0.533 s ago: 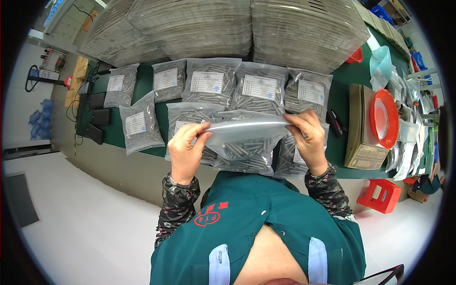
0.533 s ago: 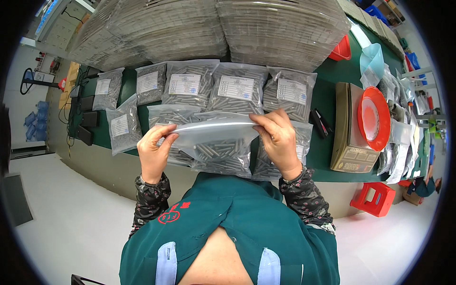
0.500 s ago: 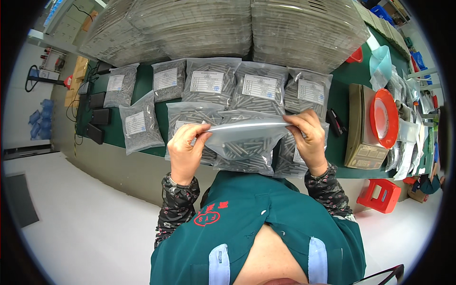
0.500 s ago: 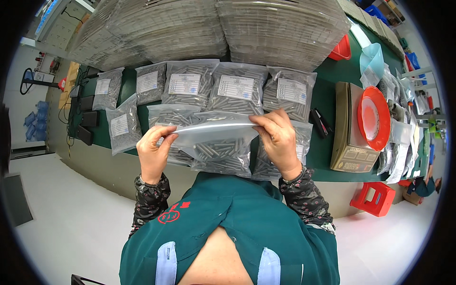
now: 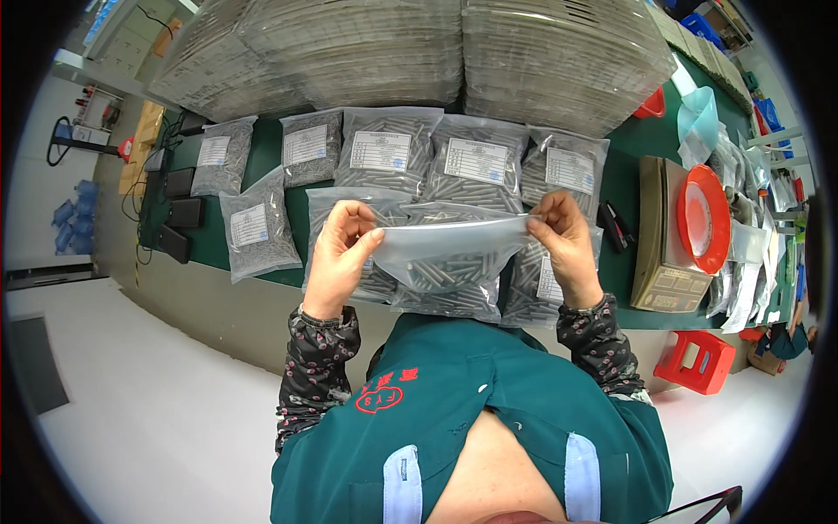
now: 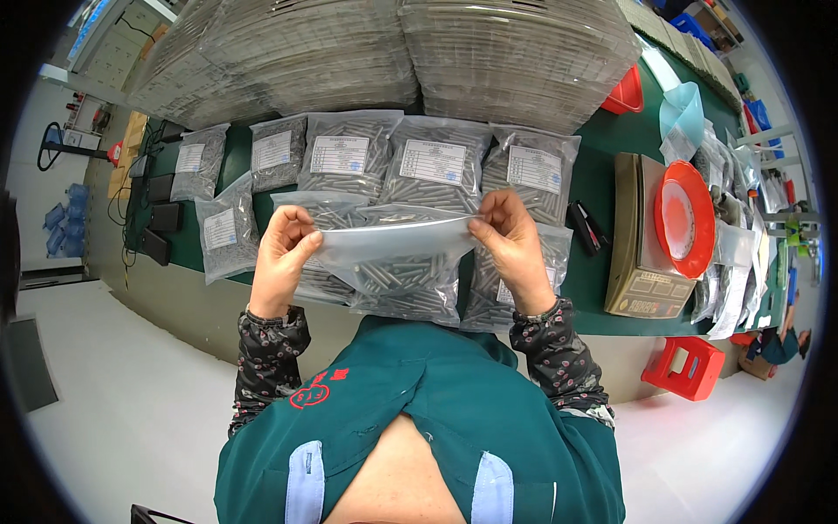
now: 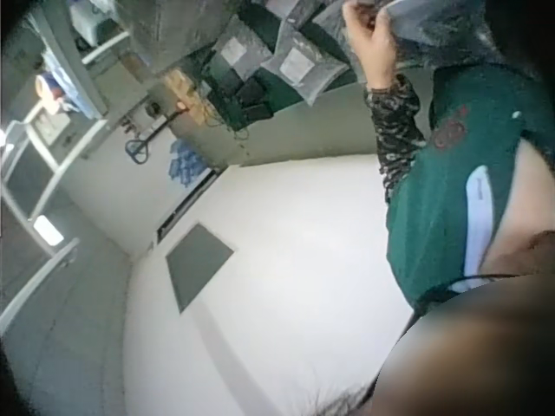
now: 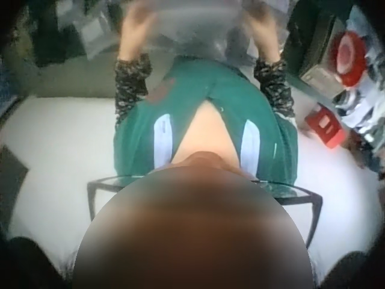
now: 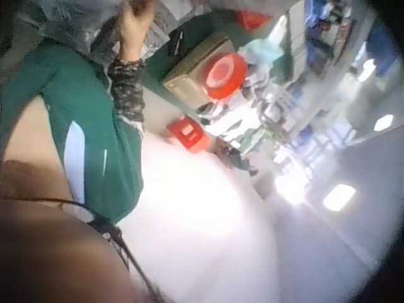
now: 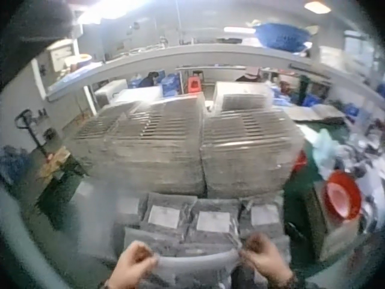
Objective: Weighing specific quantities of small metal parts on an electronic scale and sealing them into plastic bags using a stapler.
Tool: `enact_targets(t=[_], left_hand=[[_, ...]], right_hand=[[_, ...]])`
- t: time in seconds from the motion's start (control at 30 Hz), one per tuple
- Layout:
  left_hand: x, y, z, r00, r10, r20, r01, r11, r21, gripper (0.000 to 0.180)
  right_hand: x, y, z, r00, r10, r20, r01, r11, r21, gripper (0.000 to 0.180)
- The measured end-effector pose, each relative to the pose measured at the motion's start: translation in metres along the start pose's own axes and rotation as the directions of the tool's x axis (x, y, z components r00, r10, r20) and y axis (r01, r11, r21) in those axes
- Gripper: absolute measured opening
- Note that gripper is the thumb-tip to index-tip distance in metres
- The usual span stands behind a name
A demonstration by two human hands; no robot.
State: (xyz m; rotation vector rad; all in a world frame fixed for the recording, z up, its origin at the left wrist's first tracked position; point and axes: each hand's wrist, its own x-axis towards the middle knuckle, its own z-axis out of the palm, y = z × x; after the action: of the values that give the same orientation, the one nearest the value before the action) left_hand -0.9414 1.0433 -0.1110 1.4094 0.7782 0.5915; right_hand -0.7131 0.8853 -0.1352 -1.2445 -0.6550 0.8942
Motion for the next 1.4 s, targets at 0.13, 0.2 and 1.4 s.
enact_targets(t=[0.13, 0.2, 1.4], left_hand=[[0.003, -0.004, -0.002, 0.999, 0.017, 0.03, -0.018, 0.999, 0.036, 0.008], [0.006, -0.001, -0.001, 0.997, 0.009, 0.072, -0.017, 0.993, 0.116, 0.012], [0.04, 0.028, 0.006, 0.852, -0.237, 0.467, -0.157, 0.735, 0.659, 0.018]], right_hand=[[-0.002, -0.004, 0.004, 1.0, -0.019, 0.012, 0.021, 0.988, -0.153, 0.01], [-0.002, -0.007, 0.005, 0.999, -0.037, 0.03, 0.043, 0.975, -0.219, 0.011], [-0.001, 0.009, -0.003, 0.988, 0.149, -0.043, -0.153, 0.89, -0.429, 0.018]])
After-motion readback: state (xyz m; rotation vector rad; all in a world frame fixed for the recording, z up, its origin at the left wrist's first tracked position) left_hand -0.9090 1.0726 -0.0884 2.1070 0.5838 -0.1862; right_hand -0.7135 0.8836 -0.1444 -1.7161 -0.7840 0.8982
